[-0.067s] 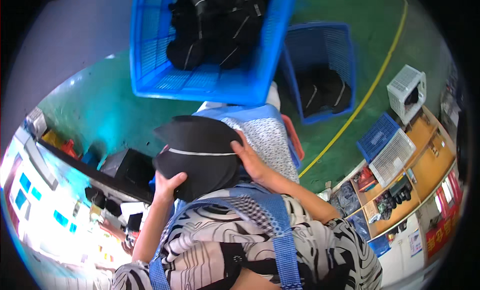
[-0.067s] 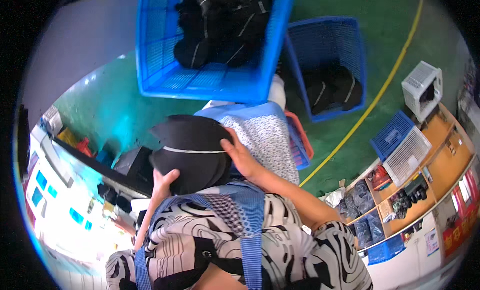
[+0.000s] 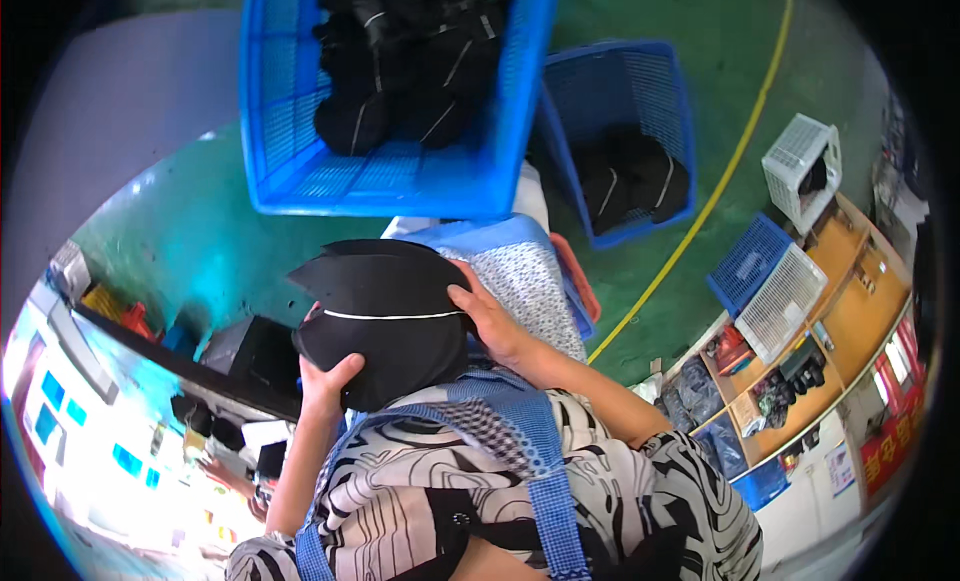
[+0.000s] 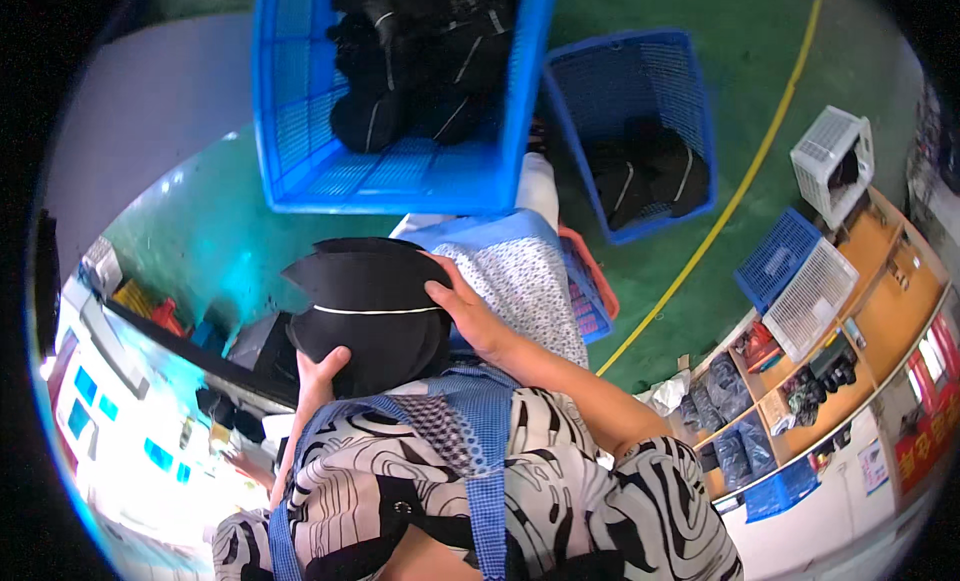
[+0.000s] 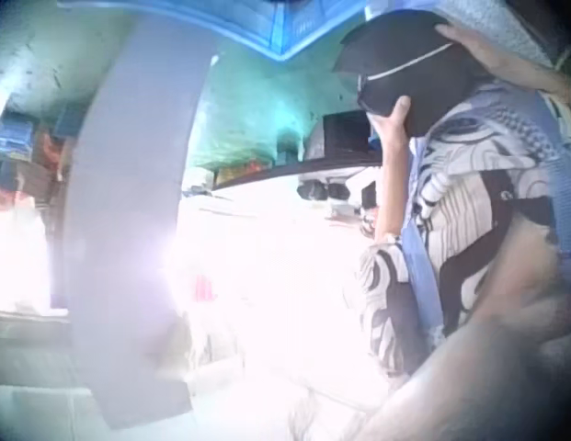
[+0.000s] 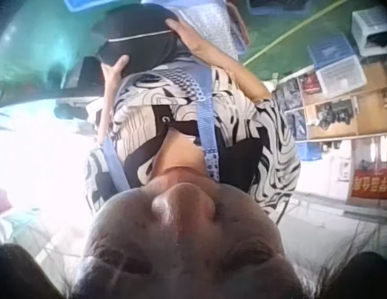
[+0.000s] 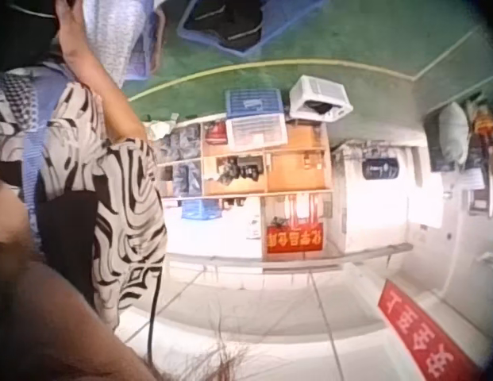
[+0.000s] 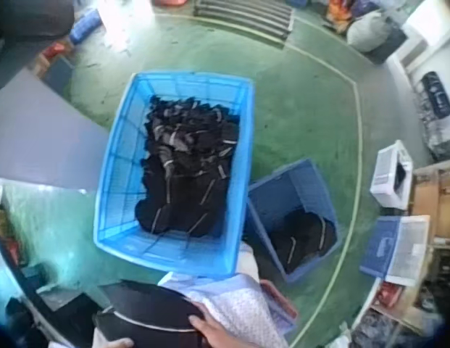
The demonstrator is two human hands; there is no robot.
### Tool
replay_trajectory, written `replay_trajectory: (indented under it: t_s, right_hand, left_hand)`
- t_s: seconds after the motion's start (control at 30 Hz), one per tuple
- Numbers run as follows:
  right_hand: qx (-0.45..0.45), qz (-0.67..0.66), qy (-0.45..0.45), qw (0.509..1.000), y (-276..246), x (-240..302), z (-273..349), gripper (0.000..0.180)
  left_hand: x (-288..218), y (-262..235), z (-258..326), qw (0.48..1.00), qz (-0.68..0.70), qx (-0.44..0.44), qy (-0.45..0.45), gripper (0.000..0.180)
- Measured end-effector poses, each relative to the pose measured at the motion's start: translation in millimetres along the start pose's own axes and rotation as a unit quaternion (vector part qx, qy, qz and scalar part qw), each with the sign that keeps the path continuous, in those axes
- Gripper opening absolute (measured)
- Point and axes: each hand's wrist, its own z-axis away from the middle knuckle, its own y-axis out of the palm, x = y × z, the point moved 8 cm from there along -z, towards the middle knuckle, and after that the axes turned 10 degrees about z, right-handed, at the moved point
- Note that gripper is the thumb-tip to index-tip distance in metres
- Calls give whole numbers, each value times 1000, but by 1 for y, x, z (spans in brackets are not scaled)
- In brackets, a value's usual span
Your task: The person sorts through several stacks of black shoe components in blue crates, moves one crate of components to another area of the room, and luego stacks the components on a table before securing a bundle with a rubber band.
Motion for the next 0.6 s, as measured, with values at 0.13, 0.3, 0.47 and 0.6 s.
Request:
replay_trajectory:
  t_s: [0.13,0.3,0.47,0.6]
  right_hand:
    - [-84,55,-51,994,-27,35,5,85]
    - [-127,-1,-5,992,-142,39,3,94]
    - [-231,-107,64,965,-303,46,2,75]
    - [-213,-118,-3,970,-431,34,-36,65]
  left_hand:
    - [-1,43,-24,996,-56,4,62,88]
    - [13,162,-71,974,-186,104,72,94]
    - [50,267,-108,928,-251,242,132,103]
    - [74,266,-132,968,-158,192,35,84]
